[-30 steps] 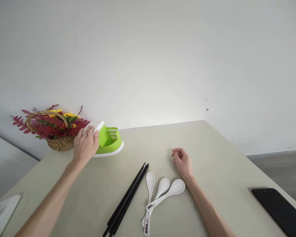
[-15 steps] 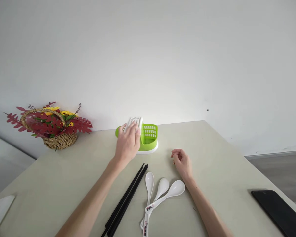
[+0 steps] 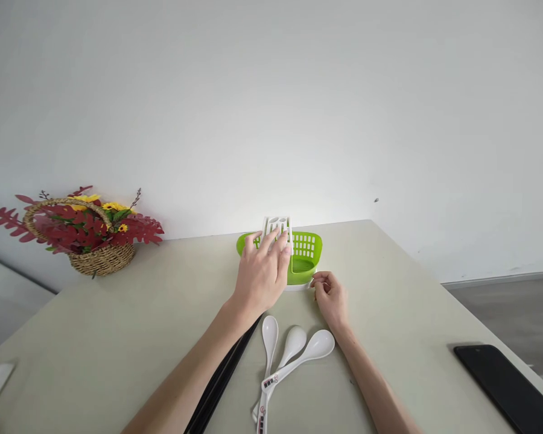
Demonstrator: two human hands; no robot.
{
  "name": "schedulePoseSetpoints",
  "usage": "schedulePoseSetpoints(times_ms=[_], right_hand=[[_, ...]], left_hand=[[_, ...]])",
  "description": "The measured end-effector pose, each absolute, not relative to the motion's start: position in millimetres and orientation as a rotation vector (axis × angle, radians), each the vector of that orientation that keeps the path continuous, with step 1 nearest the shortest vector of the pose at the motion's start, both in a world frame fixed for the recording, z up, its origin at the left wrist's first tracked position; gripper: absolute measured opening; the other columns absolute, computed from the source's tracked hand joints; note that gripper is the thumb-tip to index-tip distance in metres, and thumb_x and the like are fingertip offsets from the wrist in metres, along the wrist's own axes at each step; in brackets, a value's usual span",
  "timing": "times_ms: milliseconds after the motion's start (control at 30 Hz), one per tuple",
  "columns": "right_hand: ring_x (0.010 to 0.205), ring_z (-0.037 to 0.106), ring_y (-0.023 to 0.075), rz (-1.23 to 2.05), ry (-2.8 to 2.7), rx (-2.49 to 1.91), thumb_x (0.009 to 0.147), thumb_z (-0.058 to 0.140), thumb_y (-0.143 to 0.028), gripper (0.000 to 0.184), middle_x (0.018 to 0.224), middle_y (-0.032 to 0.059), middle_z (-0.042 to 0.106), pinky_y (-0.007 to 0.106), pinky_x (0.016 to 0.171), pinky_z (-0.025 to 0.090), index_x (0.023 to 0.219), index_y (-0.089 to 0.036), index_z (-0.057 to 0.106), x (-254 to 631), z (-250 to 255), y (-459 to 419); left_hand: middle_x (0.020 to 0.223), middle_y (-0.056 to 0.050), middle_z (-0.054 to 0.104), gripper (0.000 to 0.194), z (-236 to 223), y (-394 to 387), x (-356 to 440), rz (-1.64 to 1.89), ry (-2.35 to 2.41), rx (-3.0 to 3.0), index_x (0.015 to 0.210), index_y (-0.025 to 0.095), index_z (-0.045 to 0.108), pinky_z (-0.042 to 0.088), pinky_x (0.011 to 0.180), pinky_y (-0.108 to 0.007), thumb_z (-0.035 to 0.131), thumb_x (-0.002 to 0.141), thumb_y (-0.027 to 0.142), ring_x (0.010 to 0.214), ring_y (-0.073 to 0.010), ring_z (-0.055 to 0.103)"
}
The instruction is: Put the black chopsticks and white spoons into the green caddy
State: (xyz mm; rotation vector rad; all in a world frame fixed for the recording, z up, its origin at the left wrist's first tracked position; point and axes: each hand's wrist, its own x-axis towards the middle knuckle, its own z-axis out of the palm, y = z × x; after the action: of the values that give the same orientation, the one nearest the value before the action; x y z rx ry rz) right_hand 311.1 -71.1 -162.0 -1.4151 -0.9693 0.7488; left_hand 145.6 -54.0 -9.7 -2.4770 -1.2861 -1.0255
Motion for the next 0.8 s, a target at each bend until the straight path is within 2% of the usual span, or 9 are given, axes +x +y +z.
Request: schedulePoseSetpoints(times_ms=[267,367,500,600,667,733,800], right_hand=[[0.053,0.055,0.0159,0.759,-1.040,-1.421,0.076,0.057,-0.031,0.011,0.076,-0.0016,0.068,0.030,0.055,0.043,0.084,-0.026,0.053,310,-166,-70],[0.053,0.056,0.0160,0.754,-1.049,-1.438,0.076,0.057,-0.031,0.011,0.077,-0.0013,0.069,0.030,0.056,0.044,0.084,-0.026,0.053,310,-167,-71],[0.055,0.058,0.0165,0.725,-1.060,-1.472,0.076,0.056,-0.031,0.011,0.077,-0.0006,0.070,0.031,0.060,0.046,0.085,-0.026,0.055,311,-167,-70],[0.056,0.059,0.0168,0.700,-1.066,-1.489,0.076,0.055,-0.030,0.009,0.076,-0.0003,0.070,0.030,0.060,0.045,0.084,-0.025,0.056,311,-167,-69],[0.055,0.058,0.0167,0.689,-1.066,-1.488,0.076,0.055,-0.031,0.008,0.075,-0.0004,0.070,0.030,0.059,0.045,0.082,-0.025,0.056,310,-166,-68],[0.055,0.057,0.0169,0.673,-1.080,-1.502,0.075,0.055,-0.031,0.007,0.072,-0.0004,0.069,0.030,0.060,0.044,0.078,-0.025,0.057,309,-165,-69],[0.054,0.057,0.0174,0.659,-1.108,-1.531,0.076,0.054,-0.031,0.007,0.070,-0.0004,0.069,0.031,0.060,0.044,0.075,-0.025,0.058,308,-164,-69]], left_hand=[[0.147,-0.009,0.061,0.042,-5,-67,143,-0.966,-1.283,-2.553,0.136,0.022,0.063,0.048,0.105,-0.054,0.035,0.108,0.037,0.134,-0.0320,0.051],[0.147,-0.008,0.061,0.040,-4,-65,134,-0.986,-1.211,-2.616,0.137,0.024,0.061,0.046,0.109,-0.051,0.035,0.108,0.034,0.136,-0.0292,0.048],[0.140,-0.009,0.063,0.035,-11,-54,99,-1.315,-1.195,-2.546,0.134,0.025,0.058,0.041,0.115,-0.049,0.037,0.107,0.030,0.136,-0.0249,0.050],[0.122,-0.012,0.067,0.029,-32,-46,59,-1.634,-1.423,-2.388,0.122,0.020,0.059,0.050,0.101,-0.040,0.038,0.107,0.034,0.115,-0.0220,0.062],[0.101,-0.008,0.068,0.031,-52,-45,31,-1.663,-1.722,-2.385,0.114,0.020,0.060,0.053,0.078,-0.031,0.040,0.106,0.042,0.087,-0.0180,0.065],[0.079,-0.001,0.062,0.036,-73,-47,7,-1.611,-1.981,-2.488,0.111,0.021,0.059,0.045,0.058,-0.025,0.039,0.104,0.049,0.063,-0.0142,0.055],[0.065,0.004,0.051,0.040,-91,-53,-11,-1.529,-2.130,-2.573,0.103,0.021,0.061,0.036,0.052,-0.025,0.039,0.103,0.054,0.053,-0.0129,0.046]])
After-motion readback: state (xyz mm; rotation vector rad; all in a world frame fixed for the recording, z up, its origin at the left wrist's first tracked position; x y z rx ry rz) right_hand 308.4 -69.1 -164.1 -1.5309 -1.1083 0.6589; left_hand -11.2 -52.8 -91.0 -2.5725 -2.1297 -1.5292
